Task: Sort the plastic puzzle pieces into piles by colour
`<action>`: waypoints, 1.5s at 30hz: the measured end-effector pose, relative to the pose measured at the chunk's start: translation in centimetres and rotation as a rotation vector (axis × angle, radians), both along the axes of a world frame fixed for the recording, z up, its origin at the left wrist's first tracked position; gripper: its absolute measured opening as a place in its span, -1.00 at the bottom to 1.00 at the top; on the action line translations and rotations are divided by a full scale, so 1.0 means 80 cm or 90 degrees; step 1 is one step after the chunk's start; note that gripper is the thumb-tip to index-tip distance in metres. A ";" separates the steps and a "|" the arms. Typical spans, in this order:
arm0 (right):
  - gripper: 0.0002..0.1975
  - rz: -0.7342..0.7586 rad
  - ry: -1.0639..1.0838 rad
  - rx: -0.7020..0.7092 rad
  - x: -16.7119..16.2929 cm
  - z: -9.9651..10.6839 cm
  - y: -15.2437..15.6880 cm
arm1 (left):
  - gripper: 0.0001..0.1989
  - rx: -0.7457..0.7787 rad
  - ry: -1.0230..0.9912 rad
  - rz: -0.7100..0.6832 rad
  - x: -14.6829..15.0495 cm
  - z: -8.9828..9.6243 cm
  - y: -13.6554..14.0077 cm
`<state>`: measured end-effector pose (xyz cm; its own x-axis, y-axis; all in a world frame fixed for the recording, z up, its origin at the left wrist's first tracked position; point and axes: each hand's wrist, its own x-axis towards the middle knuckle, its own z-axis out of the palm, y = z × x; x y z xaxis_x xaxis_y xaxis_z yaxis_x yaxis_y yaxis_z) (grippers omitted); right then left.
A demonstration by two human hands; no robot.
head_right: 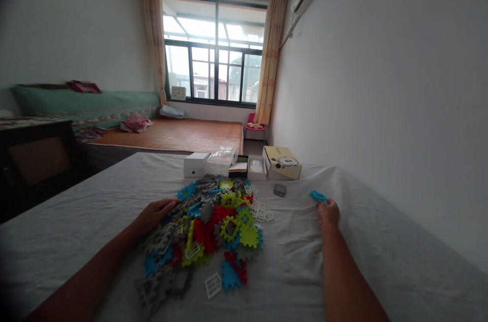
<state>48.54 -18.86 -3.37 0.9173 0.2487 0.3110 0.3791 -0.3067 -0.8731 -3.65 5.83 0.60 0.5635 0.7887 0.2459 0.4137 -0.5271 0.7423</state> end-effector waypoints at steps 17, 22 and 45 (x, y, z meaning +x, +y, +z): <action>-0.61 0.592 -0.209 -0.181 -0.164 0.041 0.061 | -0.43 0.029 0.028 -0.008 -0.001 -0.005 0.003; -0.40 0.620 -0.252 -0.242 -0.172 0.026 0.056 | -0.46 0.033 0.014 -0.012 -0.001 -0.007 0.003; -0.55 0.608 0.002 -0.169 -0.187 0.047 0.060 | -0.41 0.021 0.009 -0.008 0.000 -0.003 0.000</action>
